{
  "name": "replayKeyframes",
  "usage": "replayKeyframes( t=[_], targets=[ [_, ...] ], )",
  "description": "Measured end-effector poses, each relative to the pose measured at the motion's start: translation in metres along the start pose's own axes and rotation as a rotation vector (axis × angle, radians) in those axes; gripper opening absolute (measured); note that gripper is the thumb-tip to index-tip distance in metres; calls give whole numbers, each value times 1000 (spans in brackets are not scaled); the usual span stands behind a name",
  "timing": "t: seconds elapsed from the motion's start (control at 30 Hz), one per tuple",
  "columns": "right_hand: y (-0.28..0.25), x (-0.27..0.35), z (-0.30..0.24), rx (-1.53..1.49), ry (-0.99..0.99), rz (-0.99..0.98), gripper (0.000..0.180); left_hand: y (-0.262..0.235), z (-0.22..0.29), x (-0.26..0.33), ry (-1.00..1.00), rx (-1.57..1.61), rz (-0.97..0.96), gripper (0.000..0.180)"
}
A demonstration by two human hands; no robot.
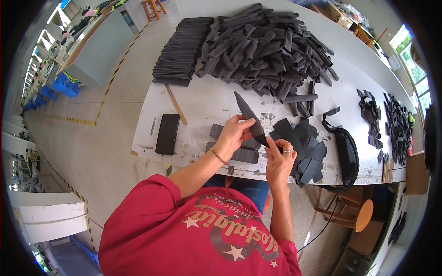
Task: The recorder is folding and sorting small pieces of gray fabric material at a workstation.
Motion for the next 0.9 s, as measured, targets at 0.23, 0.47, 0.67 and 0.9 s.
replayKeyframes(
  t=[0.23, 0.47, 0.67, 0.9],
  targets=[
    [-3, 1, -1, 122, -36, 70, 36, 5, 3, 9, 26, -28, -8, 31],
    [-1, -3, -13, 111, -53, 137, 43, 30, 15, 33, 246, -48, 4, 39],
    [3, -5, -26, -18, -14, 146, 52, 43, 21, 38, 334, 40, -165, 43],
    [21, -5, -25, -251, -54, 140, 43, 44, -7, 30, 192, 102, -400, 22]
  ],
)
Point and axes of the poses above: each hand's wrist, its own x-axis away from the middle knuckle, its own y-axis out of the palm, z = x × y, the point moved 5 cm from there along -x, towards the middle knuckle, and after that the axes turned 13 degrees about -z, right-handed, at the moved point
